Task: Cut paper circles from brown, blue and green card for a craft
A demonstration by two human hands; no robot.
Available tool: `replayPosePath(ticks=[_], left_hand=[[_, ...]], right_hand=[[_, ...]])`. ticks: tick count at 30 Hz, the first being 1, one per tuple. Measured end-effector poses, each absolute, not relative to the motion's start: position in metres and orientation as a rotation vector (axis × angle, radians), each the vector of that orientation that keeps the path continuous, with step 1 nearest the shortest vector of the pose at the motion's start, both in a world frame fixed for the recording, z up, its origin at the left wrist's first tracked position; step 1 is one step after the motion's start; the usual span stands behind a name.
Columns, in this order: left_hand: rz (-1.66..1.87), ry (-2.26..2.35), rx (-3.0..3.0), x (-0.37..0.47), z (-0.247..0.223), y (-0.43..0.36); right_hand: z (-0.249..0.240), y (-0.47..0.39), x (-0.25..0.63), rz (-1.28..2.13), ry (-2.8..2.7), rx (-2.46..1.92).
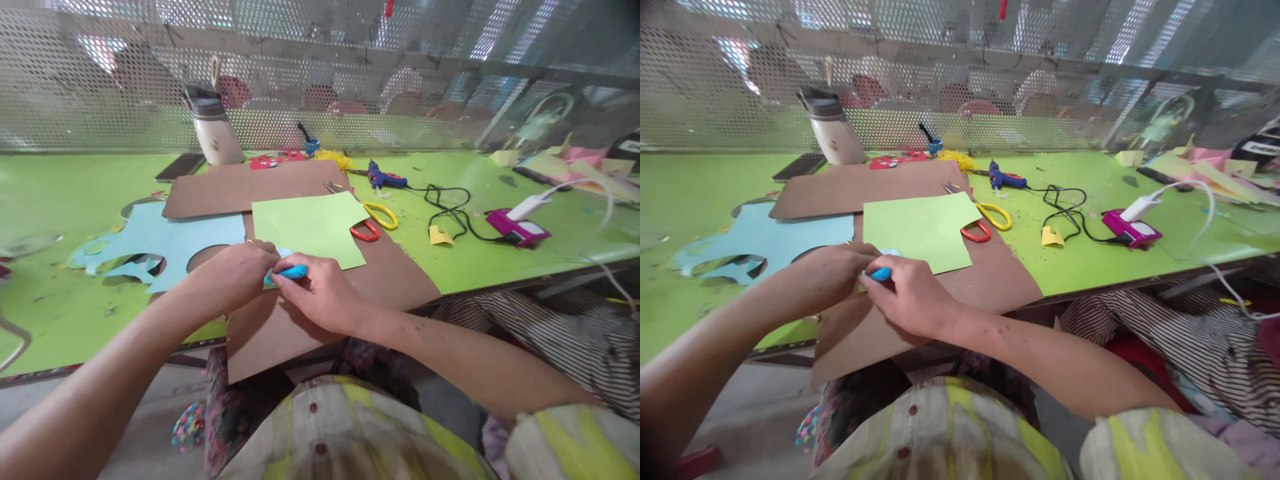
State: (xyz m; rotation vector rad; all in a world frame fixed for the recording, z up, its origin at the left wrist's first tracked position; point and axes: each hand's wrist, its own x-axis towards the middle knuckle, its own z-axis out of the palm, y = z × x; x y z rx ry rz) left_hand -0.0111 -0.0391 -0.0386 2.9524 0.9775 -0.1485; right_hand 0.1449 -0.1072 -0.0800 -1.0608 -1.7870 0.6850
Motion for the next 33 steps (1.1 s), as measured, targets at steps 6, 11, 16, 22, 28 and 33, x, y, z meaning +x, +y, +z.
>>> replayPosePath(ticks=[6, 11, 16, 22, 28, 33], left_hand=[[-0.184, 1.116, 2.916, -0.015, -0.041, -0.039], [-0.204, 1.143, 2.915, -0.018, -0.041, -0.041], [-0.17, 1.111, 2.92, -0.023, -0.041, -0.042], [-0.188, 1.089, 2.835, -0.024, -0.035, -0.043], [-0.106, 1.06, 2.758, -0.029, -0.028, -0.036], [-0.07, 1.019, 2.729, -0.036, -0.03, -0.032]], right_hand=[[-0.071, -0.121, 0.167, 0.703, -1.696, -1.112], [-0.035, -0.121, 0.179, 0.614, -1.78, -1.362], [-0.023, -0.107, 0.184, 0.662, -1.781, -1.368], [-0.017, -0.102, 0.18, 0.61, -1.871, -1.497], [-0.037, -0.092, 0.164, 0.789, -1.923, -1.213], [-0.067, -0.078, 0.151, 0.855, -1.922, -1.057]])
